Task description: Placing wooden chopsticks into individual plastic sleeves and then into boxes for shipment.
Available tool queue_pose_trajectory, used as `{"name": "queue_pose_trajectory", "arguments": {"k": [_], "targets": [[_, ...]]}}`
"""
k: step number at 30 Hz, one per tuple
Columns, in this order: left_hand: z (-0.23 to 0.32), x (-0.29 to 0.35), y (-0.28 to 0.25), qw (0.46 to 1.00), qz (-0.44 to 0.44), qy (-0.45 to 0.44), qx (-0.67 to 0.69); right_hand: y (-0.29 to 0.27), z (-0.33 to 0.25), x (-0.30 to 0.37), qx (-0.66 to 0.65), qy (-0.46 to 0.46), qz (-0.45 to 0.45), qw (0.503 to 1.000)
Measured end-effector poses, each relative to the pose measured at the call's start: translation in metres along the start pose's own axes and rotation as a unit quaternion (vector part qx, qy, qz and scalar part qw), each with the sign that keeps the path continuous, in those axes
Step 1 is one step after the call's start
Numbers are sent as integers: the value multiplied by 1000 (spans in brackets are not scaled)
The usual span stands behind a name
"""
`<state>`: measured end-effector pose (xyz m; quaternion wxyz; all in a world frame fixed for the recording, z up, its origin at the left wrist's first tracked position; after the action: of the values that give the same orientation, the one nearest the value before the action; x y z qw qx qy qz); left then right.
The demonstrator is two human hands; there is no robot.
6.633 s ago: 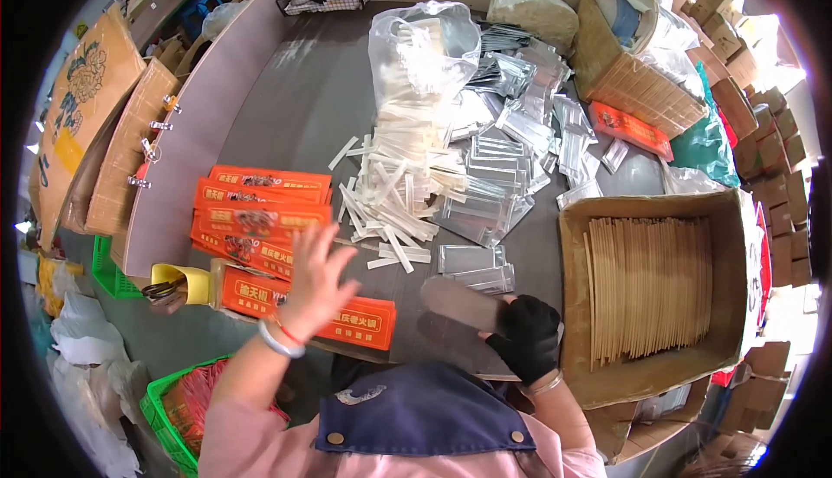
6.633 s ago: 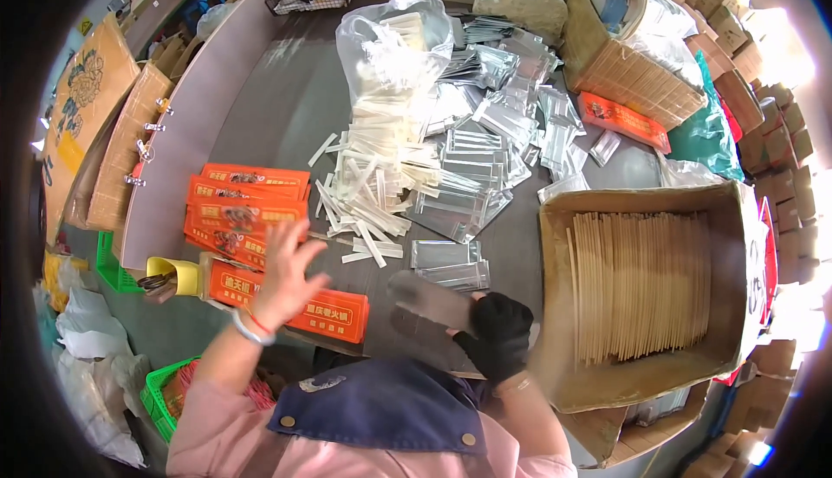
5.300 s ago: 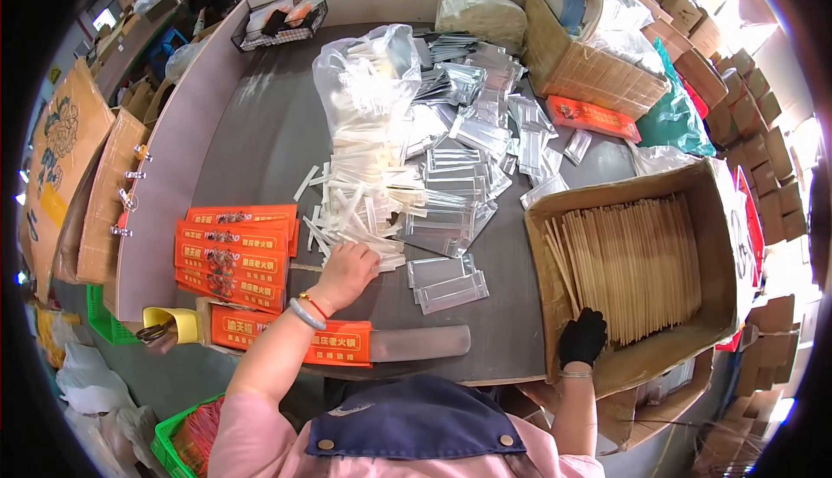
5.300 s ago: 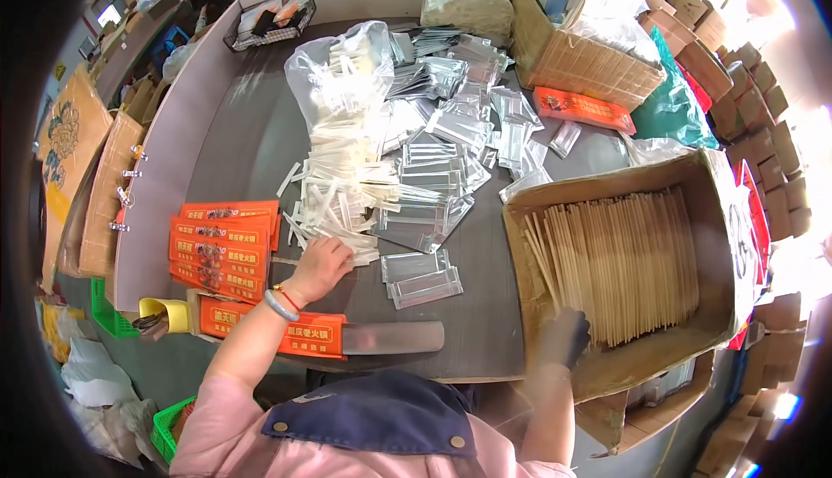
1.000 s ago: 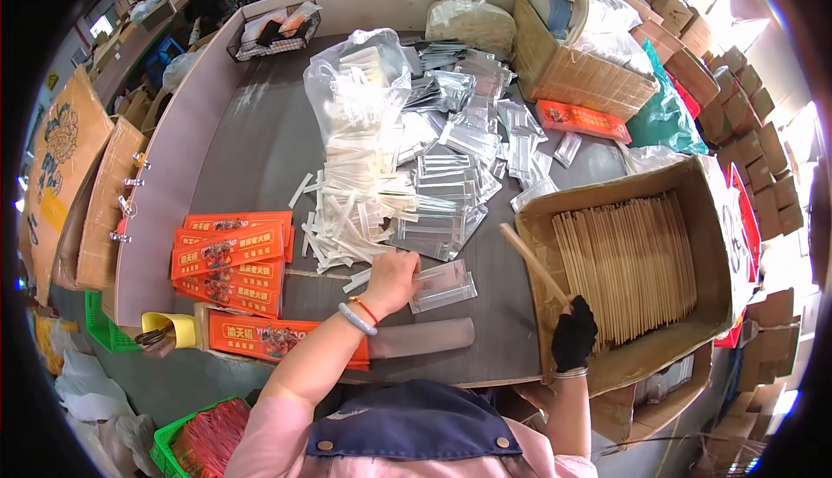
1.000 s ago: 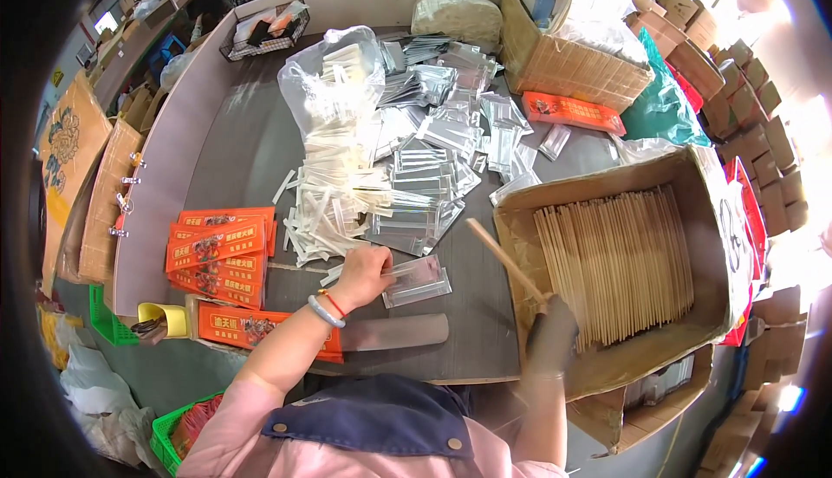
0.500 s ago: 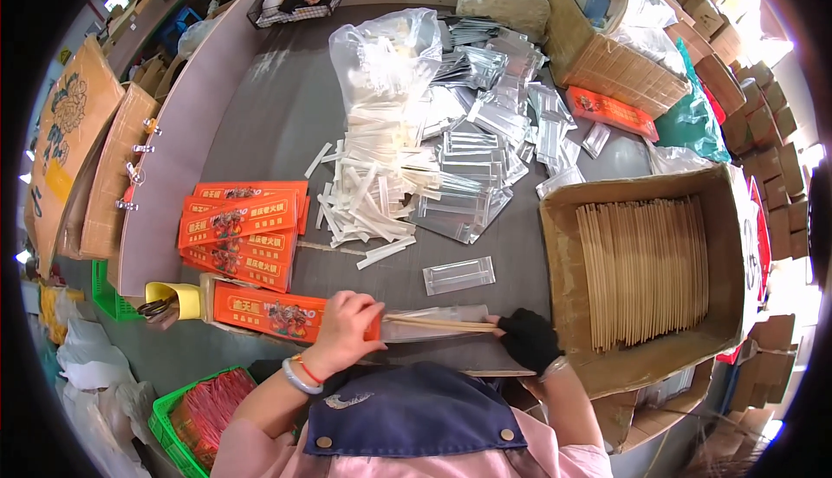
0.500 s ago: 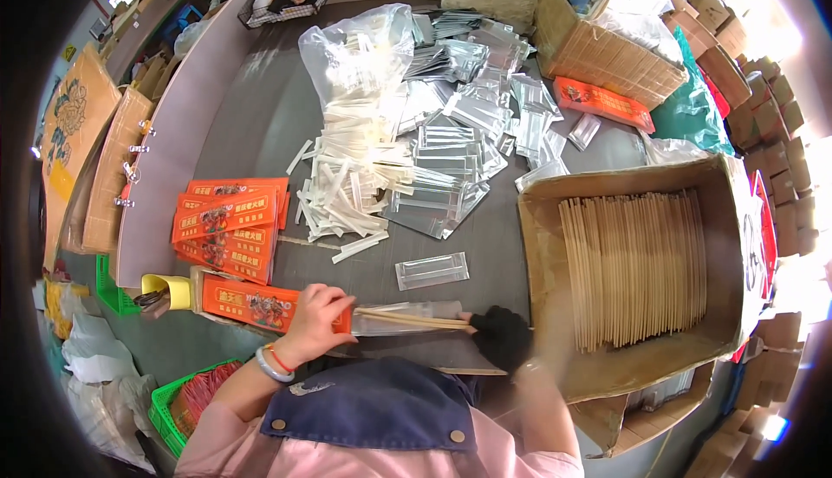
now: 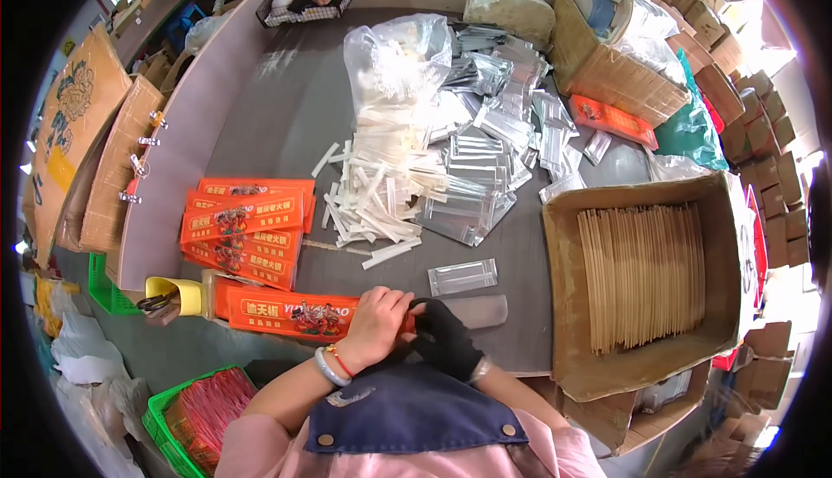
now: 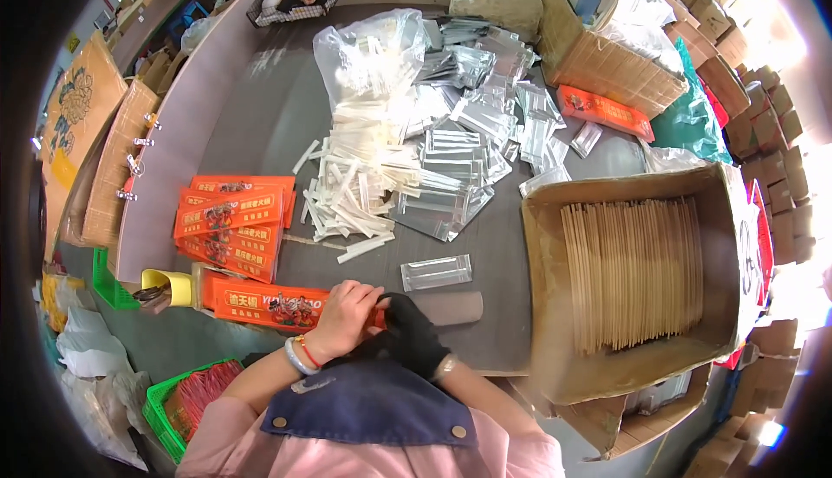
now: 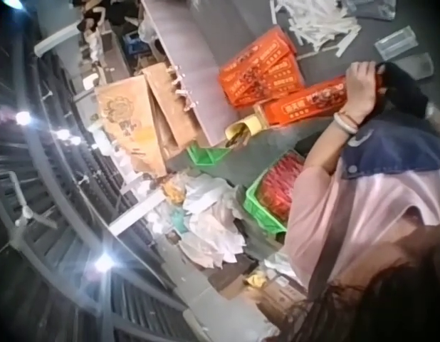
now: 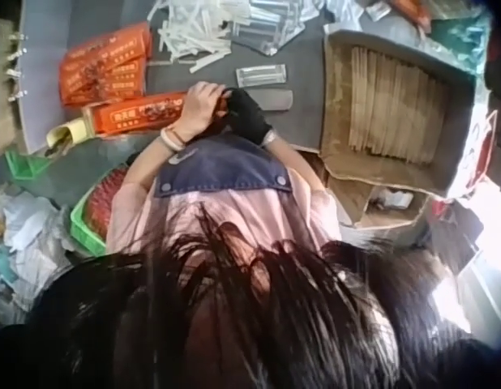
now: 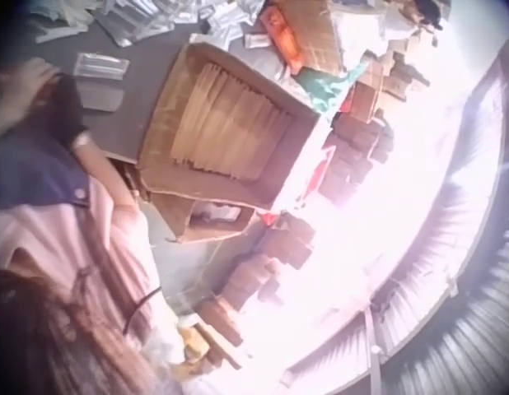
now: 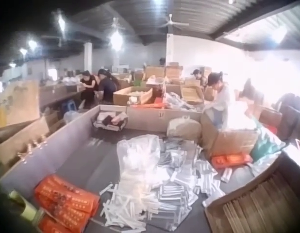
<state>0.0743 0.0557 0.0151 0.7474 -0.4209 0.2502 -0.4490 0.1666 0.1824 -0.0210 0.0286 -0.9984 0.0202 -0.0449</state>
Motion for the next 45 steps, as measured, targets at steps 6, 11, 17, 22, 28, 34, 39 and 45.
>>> {"name": "queue_pose_trajectory", "arguments": {"k": [6, 11, 17, 22, 28, 34, 39, 45], "targets": [[8, -8, -10, 975, -175, 73, -115, -45, -26, 7, 554, -35, -73, 828], [-42, -21, -94, 990, -73, 93, -80, -93, -48, 19, 526, 16, 31, 850], [-44, 39, -33, 978, 33, -195, -60, -74, -60, 27, 533, 16, 57, 844], [-48, 53, 0, 970, 64, -234, 20, -59, -66, 27, 554, 6, -5, 833], [-47, 49, -5, 968, 48, -239, 61, -44, -48, 20, 512, 20, -75, 855], [-60, 36, -5, 983, 4, -182, 30, 8, -36, -15, 461, -122, -67, 877], [-74, -27, -11, 984, 77, -158, 28, -125, -4, 42, 483, 13, 202, 852], [-94, -56, -6, 983, 33, -178, -40, -209, 2, 119, 570, 393, 334, 640]]}}
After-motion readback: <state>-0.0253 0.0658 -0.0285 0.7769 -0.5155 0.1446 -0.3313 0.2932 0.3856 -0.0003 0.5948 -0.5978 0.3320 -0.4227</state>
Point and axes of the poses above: each hand's wrist, its own x-axis away from the middle knuckle, its own y-axis out of the palm, z = x × y, the point moved 3 cm from there along -x, towards the middle knuckle, and after that the axes turned 7 degrees about -z, right-handed, at the moved point
